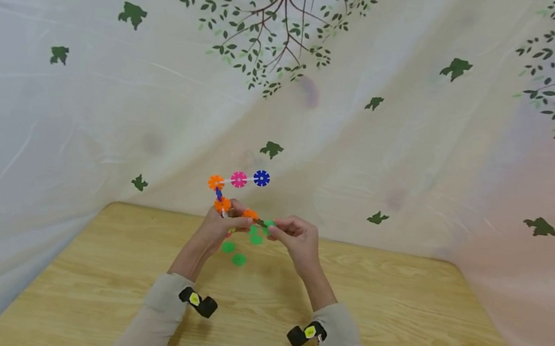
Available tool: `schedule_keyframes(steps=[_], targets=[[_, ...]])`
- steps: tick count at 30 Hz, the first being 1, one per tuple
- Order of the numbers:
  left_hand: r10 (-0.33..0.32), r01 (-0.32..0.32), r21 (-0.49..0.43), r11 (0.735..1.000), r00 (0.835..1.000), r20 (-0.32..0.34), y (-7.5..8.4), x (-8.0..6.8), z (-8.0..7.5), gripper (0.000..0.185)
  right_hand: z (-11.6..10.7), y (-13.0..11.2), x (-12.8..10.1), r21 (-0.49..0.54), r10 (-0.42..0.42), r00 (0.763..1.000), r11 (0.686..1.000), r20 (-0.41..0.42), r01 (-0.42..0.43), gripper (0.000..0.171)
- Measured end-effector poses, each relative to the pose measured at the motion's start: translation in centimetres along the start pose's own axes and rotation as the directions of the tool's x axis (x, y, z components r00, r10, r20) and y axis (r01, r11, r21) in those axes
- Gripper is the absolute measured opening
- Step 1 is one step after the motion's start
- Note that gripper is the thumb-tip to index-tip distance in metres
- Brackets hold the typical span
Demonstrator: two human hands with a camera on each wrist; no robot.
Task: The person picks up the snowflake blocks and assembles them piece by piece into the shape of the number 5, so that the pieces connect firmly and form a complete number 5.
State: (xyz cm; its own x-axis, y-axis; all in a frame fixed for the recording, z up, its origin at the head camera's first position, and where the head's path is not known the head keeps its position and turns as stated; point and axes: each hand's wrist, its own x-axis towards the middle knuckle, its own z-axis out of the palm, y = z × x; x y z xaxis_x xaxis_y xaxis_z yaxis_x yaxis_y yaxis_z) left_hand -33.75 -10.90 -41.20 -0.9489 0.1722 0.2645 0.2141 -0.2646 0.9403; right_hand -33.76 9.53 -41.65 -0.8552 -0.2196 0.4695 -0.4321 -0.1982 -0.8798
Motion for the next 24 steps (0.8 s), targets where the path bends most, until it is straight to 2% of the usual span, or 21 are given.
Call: schedule_keyframes(steps=[5, 14, 20, 24], targets=[[0.014, -0.014, 0.013, 1.000, 1.000, 0.025, -0.1, 0.2, 0.0, 0.013, 0.0, -0.2, 0.2, -0.011, 0.001, 1.000, 1.000, -0.003, -0.001, 0.015], [0.005, -0.007, 0.071, 0.997, 1.000, 0.028, 0.0, 0.1, 0.6, 0.017, -0.7, -0.5, 0.3, -0.020, 0.032, 0.999, 0.999, 0.020, -0.032, 0.018], [-0.036, 0.037, 0.068, 0.997, 0.999, -0.012, 0.3, 0.1, 0.9, 0.034, -1.0, -0.6, 0.3, -0.021, 0.028, 0.999, 0.999, 0.046, -0.027, 0.019], [-0.043, 0.044, 0.008, 0.999, 0.999, -0.018, 0.7, 0.0, 1.1, 0.046, -1.1, -0.6, 0.3, -0.027, 0.023, 0.999, 0.999, 0.049, -0.022, 0.017]])
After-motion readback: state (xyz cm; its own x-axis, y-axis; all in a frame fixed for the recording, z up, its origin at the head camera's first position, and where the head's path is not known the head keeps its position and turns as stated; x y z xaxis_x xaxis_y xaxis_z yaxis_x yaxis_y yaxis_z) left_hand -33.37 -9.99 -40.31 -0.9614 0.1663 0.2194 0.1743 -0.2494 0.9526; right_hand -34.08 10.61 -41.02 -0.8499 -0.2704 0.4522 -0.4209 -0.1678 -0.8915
